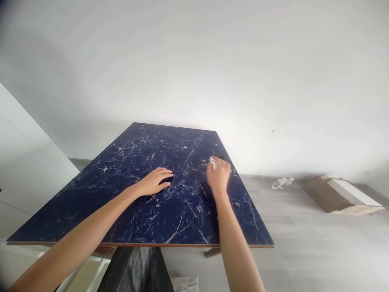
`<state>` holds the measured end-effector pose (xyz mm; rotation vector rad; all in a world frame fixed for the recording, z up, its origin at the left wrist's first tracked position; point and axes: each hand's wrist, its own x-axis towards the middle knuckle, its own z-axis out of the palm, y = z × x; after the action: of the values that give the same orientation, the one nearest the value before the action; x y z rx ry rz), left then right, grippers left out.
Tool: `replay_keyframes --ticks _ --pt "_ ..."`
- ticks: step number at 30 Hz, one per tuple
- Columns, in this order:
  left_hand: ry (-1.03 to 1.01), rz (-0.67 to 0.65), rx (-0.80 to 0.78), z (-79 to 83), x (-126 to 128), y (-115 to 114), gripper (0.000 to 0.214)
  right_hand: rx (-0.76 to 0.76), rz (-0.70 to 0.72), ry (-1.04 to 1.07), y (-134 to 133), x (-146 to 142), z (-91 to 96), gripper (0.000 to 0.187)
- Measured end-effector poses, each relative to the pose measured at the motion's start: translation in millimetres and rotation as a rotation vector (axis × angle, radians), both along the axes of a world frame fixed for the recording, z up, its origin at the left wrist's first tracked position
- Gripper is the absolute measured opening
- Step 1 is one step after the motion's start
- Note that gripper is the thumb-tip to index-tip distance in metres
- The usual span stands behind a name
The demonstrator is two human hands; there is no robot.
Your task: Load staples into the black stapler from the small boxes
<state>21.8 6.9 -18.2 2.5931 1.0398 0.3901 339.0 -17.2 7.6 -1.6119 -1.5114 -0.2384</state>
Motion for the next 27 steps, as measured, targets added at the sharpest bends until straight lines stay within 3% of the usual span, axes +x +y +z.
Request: replay_keyframes --ticks 2,4,6,10,12,15,18,20,24,27 --pt "-0.019 0.021 -0.001 0.3 0.6 -2.7 0.054 -0.136 -0.248 0.046 3.6 35.4 0.5 0.046" --pt "-0.043 0.074 0.012 0.2 3.3 -5.9 0.056 -0.431 -0.27 0.112 7.6 59.4 -0.6 0.061" --pt "-0.054 0.128 0.031 0.8 6.2 -7.5 0.058 -0.616 -0.256 0.148 11.1 68.5 -1.8 0.052" --pt "-0.077 0.225 0.153 7.2 -5.3 2.4 0.055 -0.639 -0.263 0.162 16.9 49.3 -1.3 0.04" --pt "-0.121 0.304 0.224 11.1 -28.2 14.0 0.052 -0.626 -0.234 0.163 20.1 26.4 -0.6 0.038" --pt "-0.202 0.481 0.258 11.5 -82.5 33.2 0.044 -0.612 -0.13 0.161 26.7 -22.7 -1.8 0.035" --pt "-0.286 0.786 0.222 5.7 -138.3 44.3 0.037 -0.595 0.02 0.15 34.9 -89.4 -5.2 0.032" --pt "-0.317 0.911 0.211 1.7 -162.1 44.5 0.039 -0.591 0.114 0.135 38.4 -139.0 -6.8 0.029" --pt "-0.35 0.901 0.185 -2.7 -170.3 39.3 0.04 -0.562 0.213 0.139 36.8 -222.3 -6.6 0.033" --pt "-0.374 0.865 0.137 -3.9 -162.3 39.0 0.041 -0.617 0.279 0.214 34.0 -257.9 -4.9 0.033"
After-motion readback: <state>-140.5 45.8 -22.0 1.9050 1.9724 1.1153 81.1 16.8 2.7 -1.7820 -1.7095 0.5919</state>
